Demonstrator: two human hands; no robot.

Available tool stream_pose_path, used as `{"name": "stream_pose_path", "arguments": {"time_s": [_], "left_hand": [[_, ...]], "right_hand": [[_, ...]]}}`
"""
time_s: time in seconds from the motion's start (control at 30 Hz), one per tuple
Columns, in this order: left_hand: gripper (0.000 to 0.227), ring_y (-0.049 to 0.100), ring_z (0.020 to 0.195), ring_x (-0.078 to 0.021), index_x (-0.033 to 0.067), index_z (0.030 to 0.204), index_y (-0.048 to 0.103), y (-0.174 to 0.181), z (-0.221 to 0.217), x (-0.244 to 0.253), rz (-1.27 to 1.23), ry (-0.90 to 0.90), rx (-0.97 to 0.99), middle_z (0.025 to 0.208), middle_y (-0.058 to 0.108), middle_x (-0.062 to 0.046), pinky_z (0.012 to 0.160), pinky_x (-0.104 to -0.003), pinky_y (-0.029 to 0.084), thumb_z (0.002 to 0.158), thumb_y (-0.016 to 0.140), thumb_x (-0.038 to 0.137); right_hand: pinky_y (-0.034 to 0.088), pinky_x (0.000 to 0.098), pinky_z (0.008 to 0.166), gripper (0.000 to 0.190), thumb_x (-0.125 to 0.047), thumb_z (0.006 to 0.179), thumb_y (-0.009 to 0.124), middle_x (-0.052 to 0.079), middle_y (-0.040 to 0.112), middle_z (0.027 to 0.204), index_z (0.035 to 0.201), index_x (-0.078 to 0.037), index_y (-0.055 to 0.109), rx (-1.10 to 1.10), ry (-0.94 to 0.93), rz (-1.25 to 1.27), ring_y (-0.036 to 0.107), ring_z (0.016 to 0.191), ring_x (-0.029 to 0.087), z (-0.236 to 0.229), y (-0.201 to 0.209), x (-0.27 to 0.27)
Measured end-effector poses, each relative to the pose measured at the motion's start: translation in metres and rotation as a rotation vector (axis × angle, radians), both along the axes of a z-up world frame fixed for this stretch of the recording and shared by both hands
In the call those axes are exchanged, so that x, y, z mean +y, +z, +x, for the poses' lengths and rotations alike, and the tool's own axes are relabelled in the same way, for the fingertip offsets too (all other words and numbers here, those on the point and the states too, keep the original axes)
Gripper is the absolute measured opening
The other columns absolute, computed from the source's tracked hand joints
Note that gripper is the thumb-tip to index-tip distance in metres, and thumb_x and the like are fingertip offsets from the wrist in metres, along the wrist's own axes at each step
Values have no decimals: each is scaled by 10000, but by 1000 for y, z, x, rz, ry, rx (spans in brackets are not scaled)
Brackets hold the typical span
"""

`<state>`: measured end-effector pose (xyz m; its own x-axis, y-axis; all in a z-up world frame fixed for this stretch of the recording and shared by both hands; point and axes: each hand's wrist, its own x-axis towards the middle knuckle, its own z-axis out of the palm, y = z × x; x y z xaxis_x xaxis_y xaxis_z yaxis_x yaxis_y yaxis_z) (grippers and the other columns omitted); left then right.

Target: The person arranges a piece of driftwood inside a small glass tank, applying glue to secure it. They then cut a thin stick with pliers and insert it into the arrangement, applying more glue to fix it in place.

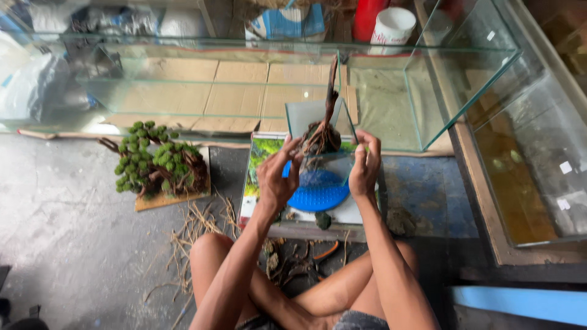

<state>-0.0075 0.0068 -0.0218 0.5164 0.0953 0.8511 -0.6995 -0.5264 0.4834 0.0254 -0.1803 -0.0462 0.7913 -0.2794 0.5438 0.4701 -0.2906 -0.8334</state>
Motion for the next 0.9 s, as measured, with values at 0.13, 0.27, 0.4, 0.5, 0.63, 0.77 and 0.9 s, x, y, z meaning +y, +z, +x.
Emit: {"name": "stream_pose_path", "arguments": {"time_s": [0.13, 0.27, 0.4, 0.5, 0.63, 0.77, 0.9], "left_hand": [[271, 730, 678, -288, 66, 1234, 651, 21, -12, 7, -8, -47, 89, 904, 740, -210, 566, -324, 538, 969, 598, 88], [255, 690, 938, -336, 109, 1223, 661, 27, -16, 15, 25, -2, 120, 919, 748, -157, 591, -362, 528, 977, 604, 144], [214, 619, 1178, -284, 92, 950, 704, 34, -20, 25, 182, 62, 126, 1162, 714, -53, 693, -375, 565, 995, 582, 262], [199, 590, 1215, -300, 90, 893, 685, 35, -17, 34, 281, 60, 71, 1215, 694, -63, 747, -395, 567, 987, 597, 242], [198, 575, 1230, -297, 104, 881, 655, 31, -9, 43, 308, 78, 58, 1234, 683, -57, 784, -408, 555, 987, 592, 259], [204, 519, 1291, -304, 115, 947, 669, 32, -13, 47, 265, 55, 182, 1230, 685, -70, 887, -460, 506, 1009, 562, 277], [202, 503, 1303, -319, 118, 1023, 695, 34, -18, 46, 170, -8, 245, 1192, 699, -89, 903, -462, 510, 1015, 557, 265]], "right_hand": [[442, 401, 956, 327, -213, 963, 397, 102, 530, 1114, 1211, -81, 564, -65, -31, -48, 559, 1036, 251, -15, 9, 7], [457, 383, 910, 291, -184, 983, 390, 72, 502, 1118, 1180, -99, 586, -60, -5, -74, 546, 1034, 238, -29, 15, 10], [502, 330, 799, 266, -179, 1014, 400, 68, 505, 1113, 1170, -90, 597, -62, 50, -104, 555, 1013, 198, -29, 13, 5], [500, 354, 784, 270, -206, 1045, 403, 68, 516, 1143, 1189, -93, 602, -75, 32, -182, 564, 1013, 218, -37, 18, 7], [505, 335, 775, 236, -223, 1041, 462, 53, 532, 1148, 1180, -121, 623, -82, 7, -233, 583, 1024, 222, -44, 20, 8], [516, 332, 773, 250, -265, 1040, 485, 51, 527, 1141, 1180, -124, 637, -109, -4, -259, 580, 1008, 227, -52, 22, 12], [520, 345, 779, 272, -284, 1056, 474, 61, 533, 1155, 1206, -123, 633, -119, -9, -266, 588, 1013, 244, -52, 21, 13]]}}
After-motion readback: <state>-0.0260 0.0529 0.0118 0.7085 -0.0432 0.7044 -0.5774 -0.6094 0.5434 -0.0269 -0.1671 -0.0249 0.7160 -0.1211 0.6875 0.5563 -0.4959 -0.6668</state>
